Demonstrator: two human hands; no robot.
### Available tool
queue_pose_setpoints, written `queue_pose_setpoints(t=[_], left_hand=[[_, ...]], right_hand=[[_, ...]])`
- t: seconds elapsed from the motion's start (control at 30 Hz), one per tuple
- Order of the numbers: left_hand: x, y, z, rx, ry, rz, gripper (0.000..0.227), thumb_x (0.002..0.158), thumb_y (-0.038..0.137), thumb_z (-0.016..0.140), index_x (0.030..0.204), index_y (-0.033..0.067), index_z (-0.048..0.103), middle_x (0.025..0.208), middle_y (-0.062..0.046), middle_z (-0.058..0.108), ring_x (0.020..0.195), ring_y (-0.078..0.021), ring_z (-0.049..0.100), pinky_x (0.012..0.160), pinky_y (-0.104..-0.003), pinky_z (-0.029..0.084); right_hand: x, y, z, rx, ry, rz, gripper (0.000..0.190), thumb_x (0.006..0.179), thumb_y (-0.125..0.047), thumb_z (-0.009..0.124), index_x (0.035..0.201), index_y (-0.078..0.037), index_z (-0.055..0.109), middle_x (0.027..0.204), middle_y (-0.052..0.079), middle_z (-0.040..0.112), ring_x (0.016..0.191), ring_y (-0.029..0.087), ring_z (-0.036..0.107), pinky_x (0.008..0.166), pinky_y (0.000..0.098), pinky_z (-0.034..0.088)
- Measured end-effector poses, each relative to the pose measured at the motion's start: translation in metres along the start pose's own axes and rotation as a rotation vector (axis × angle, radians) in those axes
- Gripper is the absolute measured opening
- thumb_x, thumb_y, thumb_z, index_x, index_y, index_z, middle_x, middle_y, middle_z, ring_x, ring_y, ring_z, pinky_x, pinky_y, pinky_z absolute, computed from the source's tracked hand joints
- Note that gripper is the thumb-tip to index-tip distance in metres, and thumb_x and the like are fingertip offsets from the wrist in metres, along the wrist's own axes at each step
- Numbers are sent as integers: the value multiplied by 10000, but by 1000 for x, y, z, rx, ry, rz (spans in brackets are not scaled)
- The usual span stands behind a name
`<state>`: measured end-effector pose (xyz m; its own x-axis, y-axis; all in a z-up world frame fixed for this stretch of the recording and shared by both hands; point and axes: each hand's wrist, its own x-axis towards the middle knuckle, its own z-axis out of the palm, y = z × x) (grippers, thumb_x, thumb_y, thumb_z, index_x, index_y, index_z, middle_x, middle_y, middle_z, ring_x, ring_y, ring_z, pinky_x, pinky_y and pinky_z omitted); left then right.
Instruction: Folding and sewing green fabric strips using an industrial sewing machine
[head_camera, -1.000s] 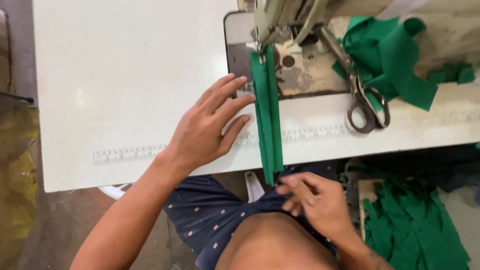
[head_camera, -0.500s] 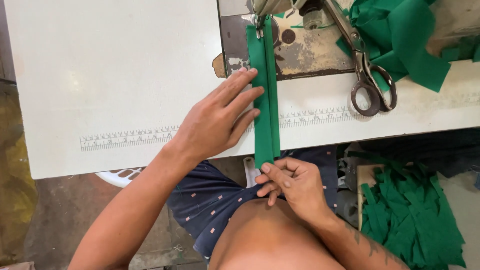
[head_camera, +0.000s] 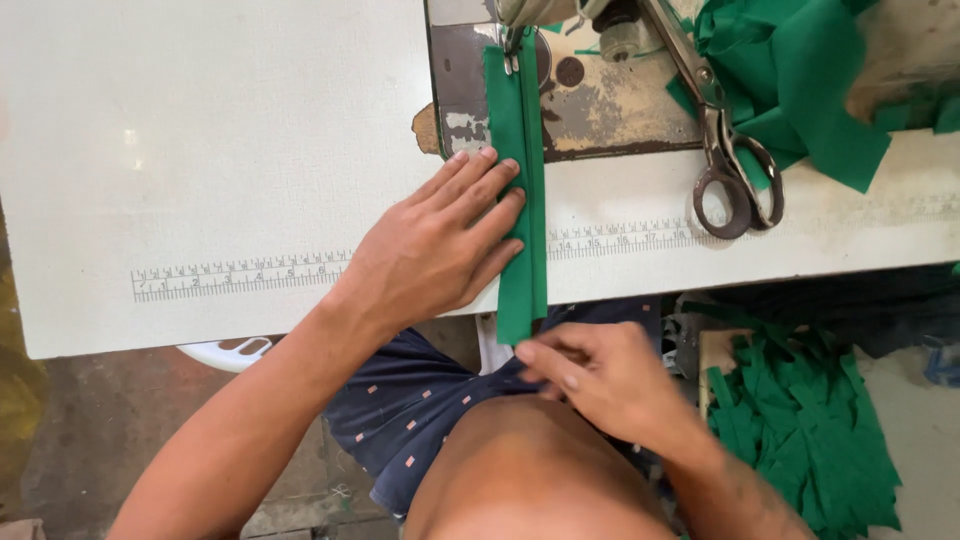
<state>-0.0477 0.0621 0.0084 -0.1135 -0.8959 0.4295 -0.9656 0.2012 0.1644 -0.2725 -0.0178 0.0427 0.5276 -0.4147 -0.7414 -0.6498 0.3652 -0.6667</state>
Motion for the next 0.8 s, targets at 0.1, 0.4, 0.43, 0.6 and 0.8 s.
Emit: queue_pose_setpoints(t=[0.1,0.4,0.43,0.6,0.8], left_hand=[[3,3,1,79,-21,14,390,1157,330,627,1334,-13,684,1474,-255,678,1433,-413,621,1269,-496,463],[6,7,-2,-62,25,-88,465,1150,331,640,1424,-44,663,1516,-261,652,1482,-431,569,1284,-521,441],[10,5,-7,-193,-4,-118,496,1135,360,643,1419,-47,662,1463,-256,690,1450,-427,599,1277,-523,446],[29,-29,-3,-183,-83,-186,450,1145,332,614,1395,-42,633,1473,-258,684,1490,-395,557,1307,-490,411],[23,-39,10,34,-34,-81,642,1161,465,622,1458,-104,646,1586,-313,588,1528,-453,506,1310,-545,377]], right_hand=[[1,-35,-26,-592,423,-78,230,902,-457,825,1055,-332,944,703,-79,893,545,52,779,673,208,608],[104,-37,-75,-1157,178,-1424,663,1128,-347,818,1661,-104,507,1725,83,496,1645,313,435,1418,590,244],[104,-37,-75,-1164,191,-1434,653,1122,-371,821,1648,-107,536,1710,79,518,1633,324,454,1408,614,248],[101,-39,-71,-1133,220,-1467,694,1060,-373,940,1593,-83,604,1658,91,578,1597,319,493,1388,579,319],[96,-41,-66,-1147,245,-1409,681,1045,-391,905,1567,-66,612,1638,130,592,1572,331,522,1379,559,352]])
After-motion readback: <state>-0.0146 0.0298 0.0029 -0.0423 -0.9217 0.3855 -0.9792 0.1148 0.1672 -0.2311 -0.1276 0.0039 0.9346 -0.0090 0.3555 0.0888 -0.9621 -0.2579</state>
